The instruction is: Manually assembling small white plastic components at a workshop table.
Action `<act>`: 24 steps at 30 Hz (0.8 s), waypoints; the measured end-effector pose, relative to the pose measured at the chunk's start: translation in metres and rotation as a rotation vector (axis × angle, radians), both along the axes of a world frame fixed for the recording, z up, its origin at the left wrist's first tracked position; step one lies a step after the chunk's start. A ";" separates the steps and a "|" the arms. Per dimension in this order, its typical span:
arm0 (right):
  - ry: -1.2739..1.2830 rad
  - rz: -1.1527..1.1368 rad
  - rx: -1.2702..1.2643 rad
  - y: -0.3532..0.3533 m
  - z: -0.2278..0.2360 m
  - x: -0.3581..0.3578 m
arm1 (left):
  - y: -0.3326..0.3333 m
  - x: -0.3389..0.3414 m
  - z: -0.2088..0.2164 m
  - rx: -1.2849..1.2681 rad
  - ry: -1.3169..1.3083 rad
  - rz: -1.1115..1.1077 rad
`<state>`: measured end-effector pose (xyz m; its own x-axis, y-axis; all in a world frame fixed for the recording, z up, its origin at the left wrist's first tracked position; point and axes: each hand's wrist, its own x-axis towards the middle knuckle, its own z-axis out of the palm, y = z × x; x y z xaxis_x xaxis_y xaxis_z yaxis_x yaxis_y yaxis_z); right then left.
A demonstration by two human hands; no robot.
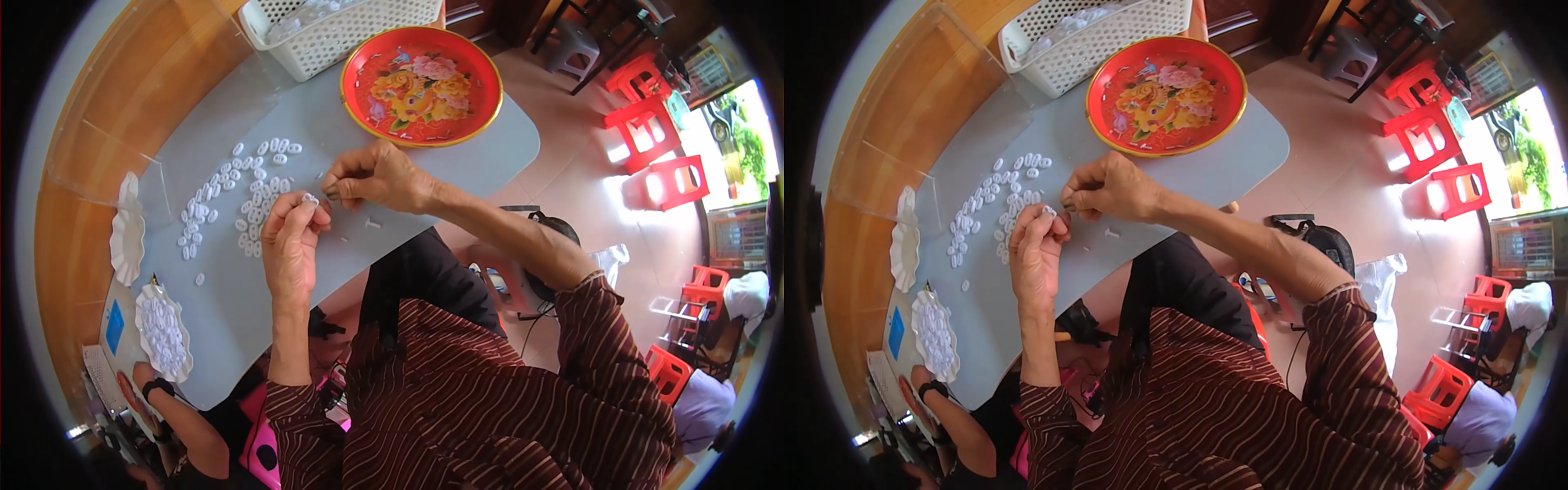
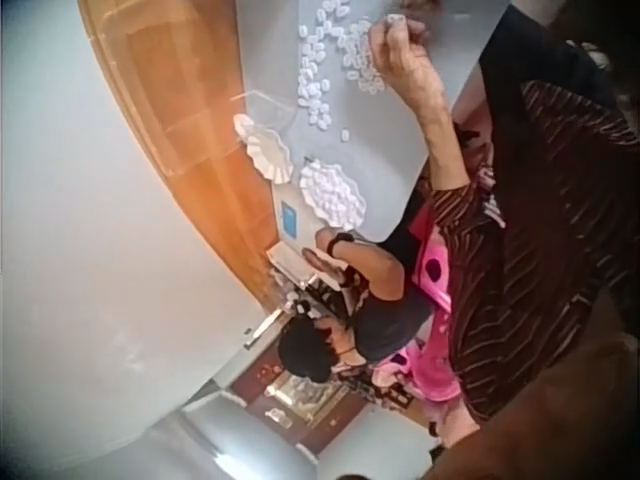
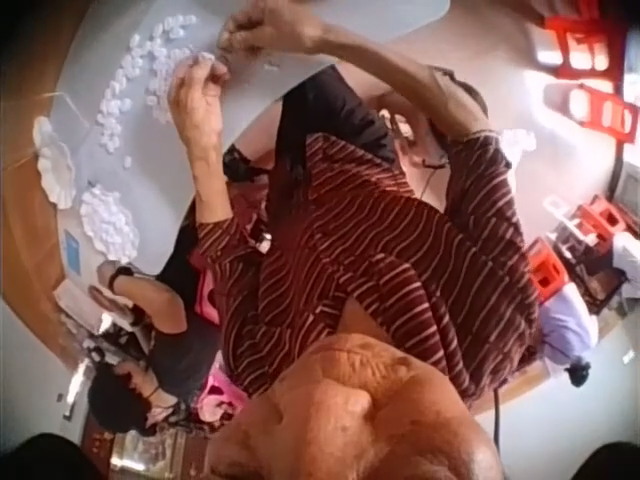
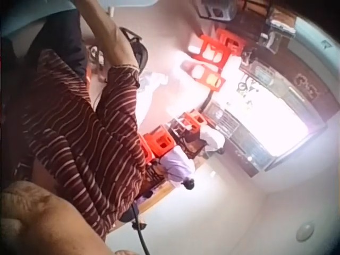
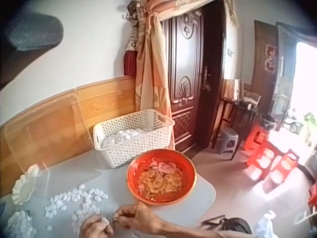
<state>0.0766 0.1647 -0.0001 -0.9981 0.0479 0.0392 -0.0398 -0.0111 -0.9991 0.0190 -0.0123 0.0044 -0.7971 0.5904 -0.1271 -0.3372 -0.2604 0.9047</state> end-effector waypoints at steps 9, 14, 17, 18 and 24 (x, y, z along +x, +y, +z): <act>0.035 -0.149 -0.364 -0.022 -0.008 -0.003 | 0.001 0.001 -0.007 -0.037 0.077 0.056; 0.047 -0.193 -0.476 -0.029 -0.010 -0.004 | 0.006 0.004 -0.009 -0.060 0.129 0.085; 0.075 -0.195 -0.497 -0.030 -0.012 -0.003 | 0.009 0.005 -0.012 -0.071 0.222 0.070; 0.090 -0.185 -0.505 -0.031 -0.012 -0.003 | 0.008 0.004 -0.013 -0.072 0.220 0.070; 0.109 -0.203 -0.556 -0.031 -0.011 -0.003 | 0.007 0.004 -0.009 -0.192 0.335 -0.027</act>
<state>0.0736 0.1336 -0.0113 -0.9585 0.2795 0.0556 -0.1979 -0.5127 -0.8354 0.0235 -0.0057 -0.0042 -0.7978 0.6023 0.0275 -0.0190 -0.0706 0.9973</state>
